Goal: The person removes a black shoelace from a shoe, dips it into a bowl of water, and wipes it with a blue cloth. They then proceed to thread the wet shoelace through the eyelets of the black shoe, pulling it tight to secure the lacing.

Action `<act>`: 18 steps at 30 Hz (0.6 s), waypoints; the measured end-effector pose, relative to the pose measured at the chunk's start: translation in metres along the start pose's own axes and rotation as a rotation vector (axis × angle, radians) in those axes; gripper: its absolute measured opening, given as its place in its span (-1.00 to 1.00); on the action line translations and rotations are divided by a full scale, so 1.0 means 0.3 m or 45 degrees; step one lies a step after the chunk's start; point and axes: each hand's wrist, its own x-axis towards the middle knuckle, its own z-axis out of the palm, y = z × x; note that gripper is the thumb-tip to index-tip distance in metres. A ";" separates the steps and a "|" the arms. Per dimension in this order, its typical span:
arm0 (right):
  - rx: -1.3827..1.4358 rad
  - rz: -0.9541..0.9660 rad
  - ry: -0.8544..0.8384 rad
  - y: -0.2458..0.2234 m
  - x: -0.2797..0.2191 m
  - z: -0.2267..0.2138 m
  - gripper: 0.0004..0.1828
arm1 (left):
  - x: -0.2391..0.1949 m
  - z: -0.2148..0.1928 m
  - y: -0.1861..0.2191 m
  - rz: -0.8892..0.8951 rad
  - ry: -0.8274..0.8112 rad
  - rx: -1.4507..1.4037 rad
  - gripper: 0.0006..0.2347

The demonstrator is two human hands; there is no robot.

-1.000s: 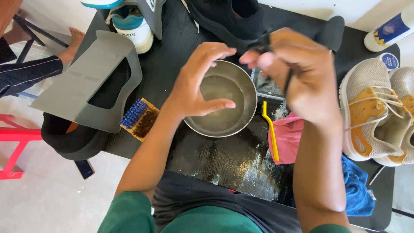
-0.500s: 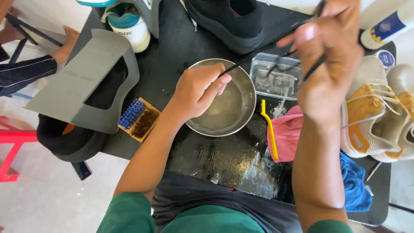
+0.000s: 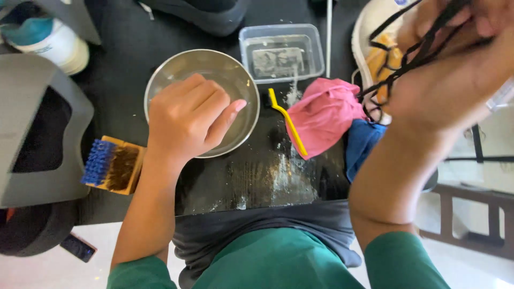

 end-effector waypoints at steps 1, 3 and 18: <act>-0.015 -0.004 0.022 -0.015 0.003 -0.072 -0.50 | 0.006 0.001 0.013 0.009 -0.006 -0.024 -0.65; -0.184 0.069 0.269 -0.044 0.004 -0.214 -0.73 | 0.020 0.003 0.034 0.093 0.006 -0.075 -0.64; -2.393 0.005 -0.379 -0.008 -0.477 -0.559 -0.29 | 0.038 0.089 0.155 0.192 -0.192 -0.346 -0.67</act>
